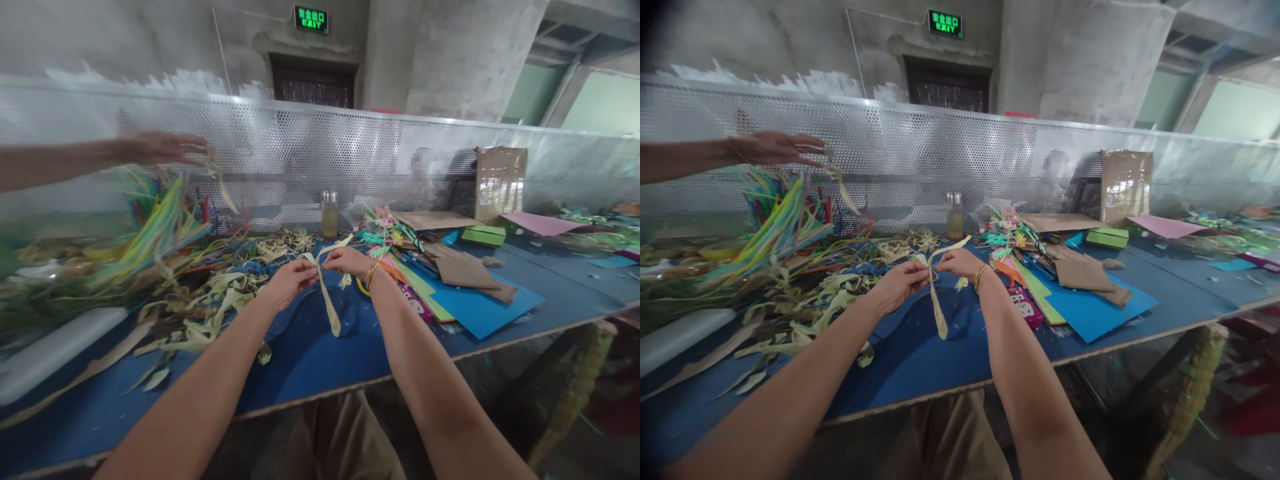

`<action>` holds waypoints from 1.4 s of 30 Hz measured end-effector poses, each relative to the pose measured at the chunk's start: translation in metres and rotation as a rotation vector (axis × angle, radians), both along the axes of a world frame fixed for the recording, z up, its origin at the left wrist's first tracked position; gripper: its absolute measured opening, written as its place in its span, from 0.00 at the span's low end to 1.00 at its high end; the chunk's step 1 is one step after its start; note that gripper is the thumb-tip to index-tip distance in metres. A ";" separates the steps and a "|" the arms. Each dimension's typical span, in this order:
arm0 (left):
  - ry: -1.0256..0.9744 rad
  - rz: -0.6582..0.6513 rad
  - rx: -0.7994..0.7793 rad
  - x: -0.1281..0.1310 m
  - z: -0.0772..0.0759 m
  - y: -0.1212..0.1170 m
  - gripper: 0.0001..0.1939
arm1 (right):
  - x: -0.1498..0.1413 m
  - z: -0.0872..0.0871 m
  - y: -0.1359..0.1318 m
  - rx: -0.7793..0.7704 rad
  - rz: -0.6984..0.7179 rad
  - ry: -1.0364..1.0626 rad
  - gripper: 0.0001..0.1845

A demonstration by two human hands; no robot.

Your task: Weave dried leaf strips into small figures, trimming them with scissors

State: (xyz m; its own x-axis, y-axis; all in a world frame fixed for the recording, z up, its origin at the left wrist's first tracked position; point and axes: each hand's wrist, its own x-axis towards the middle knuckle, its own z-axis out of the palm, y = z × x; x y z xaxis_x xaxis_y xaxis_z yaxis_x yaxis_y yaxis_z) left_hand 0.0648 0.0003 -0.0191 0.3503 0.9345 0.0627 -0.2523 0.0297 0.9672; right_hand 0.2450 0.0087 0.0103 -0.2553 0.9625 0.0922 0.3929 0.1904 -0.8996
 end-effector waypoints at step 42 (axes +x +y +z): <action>-0.010 -0.006 -0.059 0.001 0.001 0.001 0.13 | -0.015 -0.005 -0.002 -0.033 0.028 0.408 0.18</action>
